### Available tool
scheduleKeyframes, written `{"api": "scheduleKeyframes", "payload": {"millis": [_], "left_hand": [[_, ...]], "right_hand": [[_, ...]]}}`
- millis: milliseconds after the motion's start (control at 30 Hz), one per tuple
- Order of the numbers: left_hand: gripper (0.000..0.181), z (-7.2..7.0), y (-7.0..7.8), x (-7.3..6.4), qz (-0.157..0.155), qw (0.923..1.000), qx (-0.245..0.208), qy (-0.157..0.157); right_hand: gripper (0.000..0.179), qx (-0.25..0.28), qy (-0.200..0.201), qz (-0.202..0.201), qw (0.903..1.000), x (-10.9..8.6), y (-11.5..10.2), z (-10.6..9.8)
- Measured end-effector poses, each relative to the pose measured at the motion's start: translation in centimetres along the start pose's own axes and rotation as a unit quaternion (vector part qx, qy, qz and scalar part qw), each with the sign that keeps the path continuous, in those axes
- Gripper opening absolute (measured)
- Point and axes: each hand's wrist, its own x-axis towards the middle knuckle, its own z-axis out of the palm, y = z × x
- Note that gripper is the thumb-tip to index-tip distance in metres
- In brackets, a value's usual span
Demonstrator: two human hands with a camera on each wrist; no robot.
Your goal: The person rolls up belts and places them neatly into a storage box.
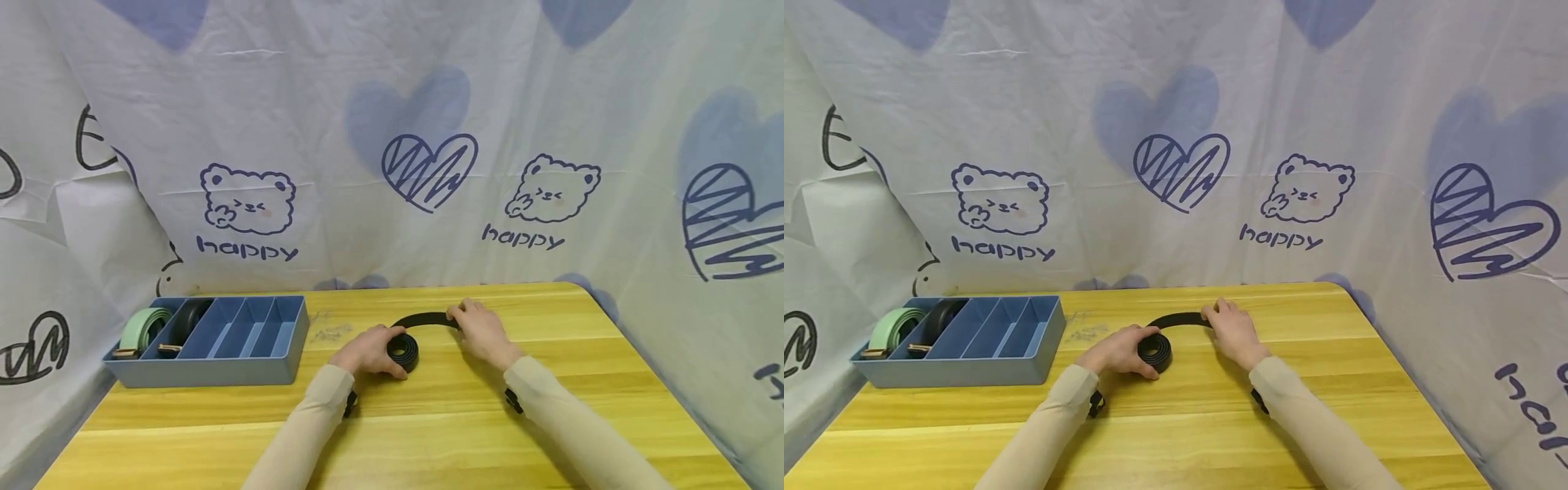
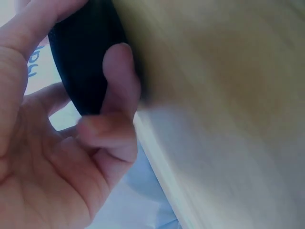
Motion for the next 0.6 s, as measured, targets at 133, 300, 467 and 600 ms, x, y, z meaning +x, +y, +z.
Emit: {"api": "scheduleKeyframes", "payload": {"millis": [133, 300, 467, 600], "left_hand": [[0.095, 0.1, 0.3, 0.2, -0.012, 0.9998, 0.016, 0.007], [0.096, 0.1, 0.8, 0.4, -0.008, 0.9987, 0.048, 0.015], [0.093, 0.2, 1.3, 0.3, -0.012, 0.9988, 0.044, 0.018], [0.081, 0.4, 1.7, 0.2, -0.013, 0.9995, 0.018, 0.024]], "right_hand": [[0.019, 0.015, -0.001, -0.023, 0.9996, 0.2, -2.3, 0.1], [0.022, 0.080, -0.056, -0.080, 0.9920, 0.6, -4.9, -0.6], [0.029, 0.127, -0.116, -0.102, 0.9798, 0.8, -6.0, -1.2], [0.030, 0.143, -0.174, -0.106, 0.9685, 1.0, -6.1, -1.5]]}}
